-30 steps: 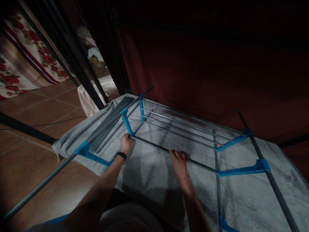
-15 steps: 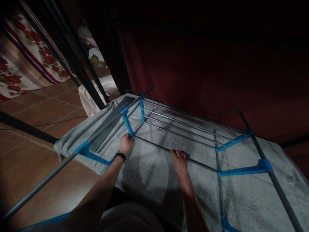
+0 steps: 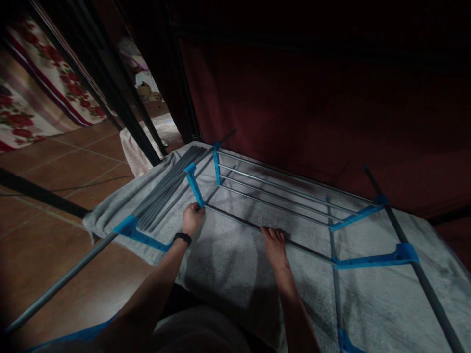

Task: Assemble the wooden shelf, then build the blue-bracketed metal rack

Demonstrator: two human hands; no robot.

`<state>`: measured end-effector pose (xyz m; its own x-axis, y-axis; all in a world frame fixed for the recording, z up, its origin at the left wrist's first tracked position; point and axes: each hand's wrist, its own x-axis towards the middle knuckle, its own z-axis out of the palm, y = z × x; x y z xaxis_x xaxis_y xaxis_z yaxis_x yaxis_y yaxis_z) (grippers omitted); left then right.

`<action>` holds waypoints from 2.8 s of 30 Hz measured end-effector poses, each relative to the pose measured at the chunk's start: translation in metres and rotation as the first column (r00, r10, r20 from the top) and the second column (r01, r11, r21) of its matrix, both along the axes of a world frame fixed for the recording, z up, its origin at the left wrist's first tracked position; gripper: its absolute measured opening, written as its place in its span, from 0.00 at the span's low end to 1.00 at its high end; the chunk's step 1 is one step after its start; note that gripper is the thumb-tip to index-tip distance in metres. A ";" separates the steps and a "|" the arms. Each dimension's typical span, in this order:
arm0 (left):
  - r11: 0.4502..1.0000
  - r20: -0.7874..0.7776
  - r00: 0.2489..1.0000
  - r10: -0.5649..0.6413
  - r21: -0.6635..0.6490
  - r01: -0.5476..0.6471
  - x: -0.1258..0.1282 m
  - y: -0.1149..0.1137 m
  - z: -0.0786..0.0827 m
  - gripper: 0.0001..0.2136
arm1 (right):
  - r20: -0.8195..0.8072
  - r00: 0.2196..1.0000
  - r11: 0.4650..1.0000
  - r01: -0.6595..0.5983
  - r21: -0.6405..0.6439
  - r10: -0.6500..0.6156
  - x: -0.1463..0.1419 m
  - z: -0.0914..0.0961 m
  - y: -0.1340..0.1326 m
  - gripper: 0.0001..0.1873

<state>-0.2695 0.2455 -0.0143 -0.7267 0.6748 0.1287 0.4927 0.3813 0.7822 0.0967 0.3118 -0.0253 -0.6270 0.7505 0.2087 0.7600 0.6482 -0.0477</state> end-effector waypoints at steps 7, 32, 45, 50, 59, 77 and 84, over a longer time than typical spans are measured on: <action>1.000 -0.103 0.995 -0.018 0.012 0.019 0.003 -0.006 0.004 0.10 | 0.023 1.000 1.000 -0.002 -0.014 0.002 -0.001 0.001 -0.001 0.25; 0.996 0.090 0.993 0.079 -0.043 -0.076 -0.002 -0.003 -0.001 0.08 | -0.045 0.999 1.000 -0.001 -0.027 0.000 0.002 -0.002 -0.001 0.23; 0.997 0.091 0.993 0.074 -0.018 -0.072 0.001 -0.004 0.001 0.08 | -0.069 0.998 1.000 -0.008 -0.029 0.006 0.001 0.001 -0.002 0.23; 0.998 0.061 0.996 0.059 -0.028 -0.058 0.002 -0.003 0.001 0.06 | -0.059 0.998 0.999 -0.013 -0.040 0.011 0.001 0.000 0.001 0.23; 0.999 -0.100 0.995 -0.011 -0.047 0.006 0.008 -0.007 0.004 0.05 | -0.053 0.998 0.999 -0.016 -0.035 0.015 0.002 -0.001 0.002 0.23; 0.979 -0.288 0.956 -0.050 -0.205 -0.011 0.019 -0.022 0.007 0.10 | -0.254 0.966 0.982 -0.007 -0.186 -0.041 0.001 0.006 0.002 0.22; 0.912 -0.388 0.919 -0.067 -0.398 -0.102 0.028 -0.033 0.017 0.09 | -0.643 0.749 0.919 -0.127 -0.373 -0.158 -0.074 0.031 0.029 0.20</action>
<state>-0.2415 0.2130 0.0027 -0.6877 0.7160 0.1201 0.7115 0.6319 0.3072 0.0225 0.3412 0.0054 -0.4293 0.8642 0.2625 0.4566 0.4584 -0.7625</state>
